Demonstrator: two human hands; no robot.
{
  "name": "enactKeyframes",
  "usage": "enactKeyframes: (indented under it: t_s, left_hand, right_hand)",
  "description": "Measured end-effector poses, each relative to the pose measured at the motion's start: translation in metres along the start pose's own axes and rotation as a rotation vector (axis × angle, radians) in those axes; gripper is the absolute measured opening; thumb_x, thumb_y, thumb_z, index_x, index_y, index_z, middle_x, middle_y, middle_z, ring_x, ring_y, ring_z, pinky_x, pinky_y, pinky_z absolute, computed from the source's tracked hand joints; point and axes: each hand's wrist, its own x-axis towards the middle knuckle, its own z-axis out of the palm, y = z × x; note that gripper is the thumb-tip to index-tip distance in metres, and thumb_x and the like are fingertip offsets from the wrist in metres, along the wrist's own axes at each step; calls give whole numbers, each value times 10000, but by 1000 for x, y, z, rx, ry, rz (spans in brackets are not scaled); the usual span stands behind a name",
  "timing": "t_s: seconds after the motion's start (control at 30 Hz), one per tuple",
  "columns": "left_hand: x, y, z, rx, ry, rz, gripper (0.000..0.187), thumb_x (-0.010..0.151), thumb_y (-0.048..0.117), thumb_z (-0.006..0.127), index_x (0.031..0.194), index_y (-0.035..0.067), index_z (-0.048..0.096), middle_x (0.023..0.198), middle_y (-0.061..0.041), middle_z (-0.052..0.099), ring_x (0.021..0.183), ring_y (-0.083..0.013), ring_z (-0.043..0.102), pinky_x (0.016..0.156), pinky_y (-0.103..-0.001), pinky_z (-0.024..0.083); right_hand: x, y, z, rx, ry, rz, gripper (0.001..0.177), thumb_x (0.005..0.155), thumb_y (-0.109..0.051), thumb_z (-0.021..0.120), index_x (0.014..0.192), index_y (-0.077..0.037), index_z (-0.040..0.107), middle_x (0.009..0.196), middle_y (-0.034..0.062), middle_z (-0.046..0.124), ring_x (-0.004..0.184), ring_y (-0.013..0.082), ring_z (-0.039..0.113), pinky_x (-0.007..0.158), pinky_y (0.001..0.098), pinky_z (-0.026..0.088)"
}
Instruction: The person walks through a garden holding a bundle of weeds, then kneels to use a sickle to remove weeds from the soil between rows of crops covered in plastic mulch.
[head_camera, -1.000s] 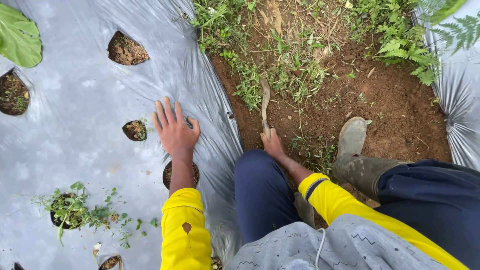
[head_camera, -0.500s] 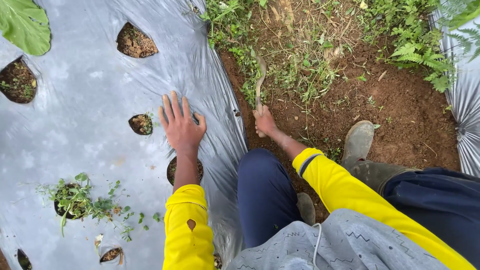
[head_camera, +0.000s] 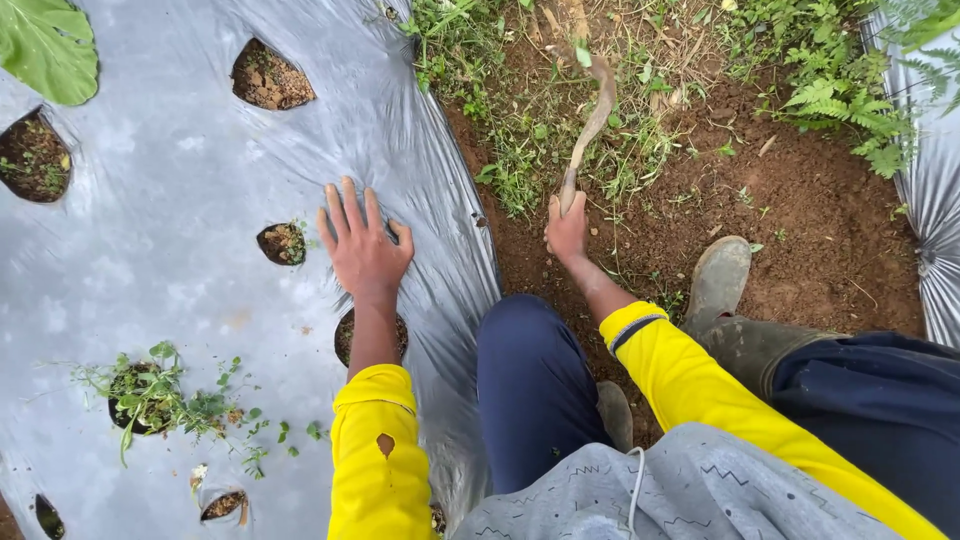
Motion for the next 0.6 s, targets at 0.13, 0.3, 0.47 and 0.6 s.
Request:
enactKeyframes:
  t_s: [0.13,0.3,0.47,0.6]
  left_hand:
    - [3,-1,4,-12,-11,-10,582,797,259,627,1337,48,675,1506,-210,544,1467,-395,424,1197,-576,273]
    - [3,-2,-1,-17,-4,-2,573,800,251,635,1333,43,675,1504,-215,541,1461,-395,429,1192,-572,281]
    - [1,-2,1,-13,0,2,569,802,256,627,1331,50,666,1499,-212,548,1465,-390,432,1193,-570,284]
    - [-2,-1,2,-10,4,-5,567,802,256,633,1331,52,669,1504,-209,544,1464,-390,430,1187,-571,290]
  right_hand:
    - [17,-23,23,97,48,-39,242,1069,-285,507,1162,-79,421,666,74,667,488,173,673,460,295,561]
    - [-32,-31,19,-19,-320,82,286,999,-231,551,1150,8,506,693,148,669,513,239,664,478,359,567]
    - [-50,-33,-10,174,-455,211,281,1040,-240,535,1169,8,501,628,163,611,464,210,609,420,372,543]
    - [-51,96,6,-48,-440,132,322,1037,-374,586,1131,-71,530,672,111,681,561,217,703,518,402,575]
